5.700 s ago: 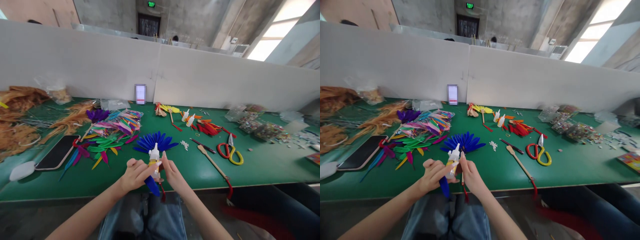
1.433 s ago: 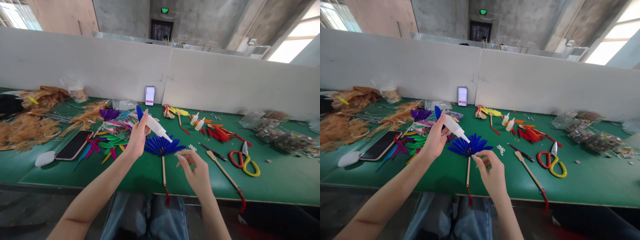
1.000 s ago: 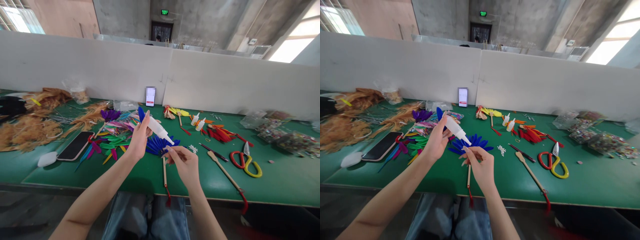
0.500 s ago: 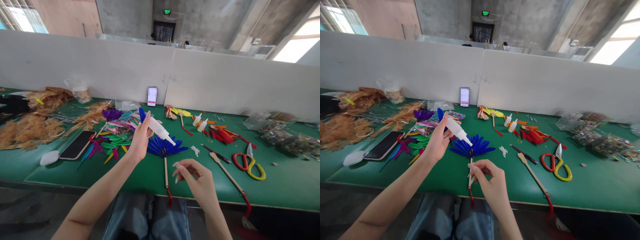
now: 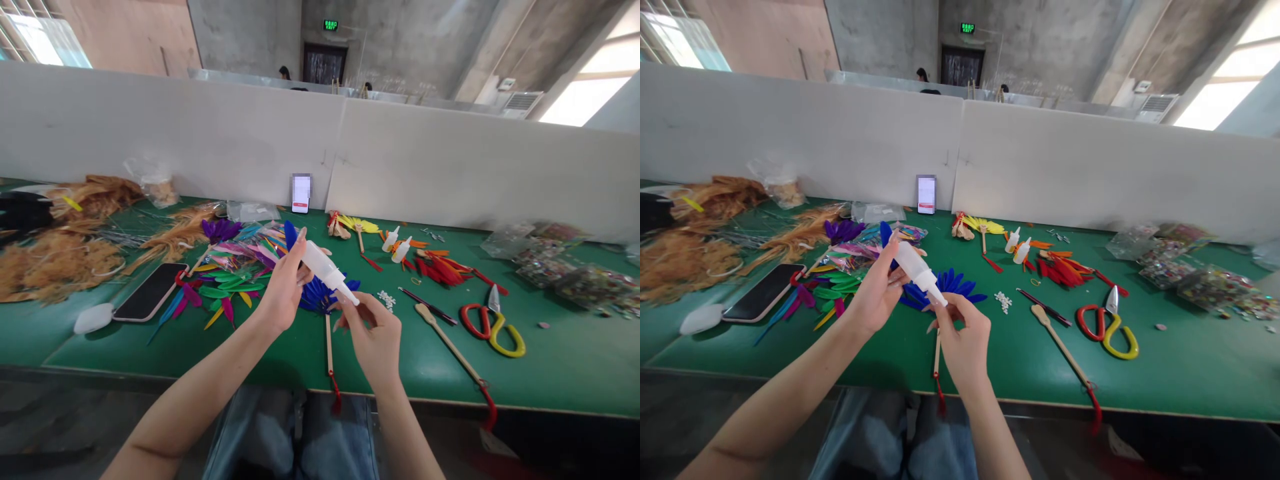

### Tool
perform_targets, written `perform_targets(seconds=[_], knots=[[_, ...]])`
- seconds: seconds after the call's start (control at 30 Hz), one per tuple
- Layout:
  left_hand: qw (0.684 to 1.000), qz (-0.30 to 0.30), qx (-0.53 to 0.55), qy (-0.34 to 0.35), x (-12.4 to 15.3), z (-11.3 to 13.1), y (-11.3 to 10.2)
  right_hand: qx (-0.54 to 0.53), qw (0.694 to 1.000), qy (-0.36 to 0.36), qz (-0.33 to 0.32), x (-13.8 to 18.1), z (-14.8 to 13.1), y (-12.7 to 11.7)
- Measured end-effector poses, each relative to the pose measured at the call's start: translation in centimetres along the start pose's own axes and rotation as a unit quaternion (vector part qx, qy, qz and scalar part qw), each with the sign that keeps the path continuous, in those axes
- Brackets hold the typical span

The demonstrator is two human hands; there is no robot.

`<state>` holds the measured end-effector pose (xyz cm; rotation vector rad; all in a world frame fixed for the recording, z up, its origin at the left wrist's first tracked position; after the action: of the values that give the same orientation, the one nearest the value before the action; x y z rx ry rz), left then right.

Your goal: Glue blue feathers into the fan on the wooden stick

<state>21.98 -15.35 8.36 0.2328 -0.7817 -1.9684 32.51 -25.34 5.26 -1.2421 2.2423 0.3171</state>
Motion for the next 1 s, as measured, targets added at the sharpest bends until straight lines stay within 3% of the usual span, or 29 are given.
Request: perform_targets(seconds=[0.3, 0.53, 0.77, 1.0], knots=[[1.000, 0.021, -0.005, 0.009, -0.1, 0.2, -0.3, -0.006, 0.993, -0.043, -0.109, 1.8, -2.6, -1.2], [0.999, 0.019, -0.018, 0.021, 0.1, 0.2, -0.3, 0.138, 0.970, -0.201, 0.013, 1.0, -5.1, -2.9], [0.999, 0.015, -0.025, 0.021, 0.4, 0.3, -0.3, 0.319, 0.890, -0.326, -0.009, -0.6, -5.4, -1.9], [0.999, 0.017, -0.017, 0.021, 0.5, 0.3, -0.2, 0.341, 0.851, -0.397, 0.027, -1.4, -5.2, -0.7]])
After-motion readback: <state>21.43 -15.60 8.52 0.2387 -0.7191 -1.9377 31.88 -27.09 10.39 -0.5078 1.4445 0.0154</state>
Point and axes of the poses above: each hand's wrist, its own x-axis away from the middle knuckle, its own y-axis out of the palm, z = x × y, the point moved 3 cm from there along -x, towards the middle knuckle, and after that the axes turned 15 degrees about -y, right-handed, at the moved point
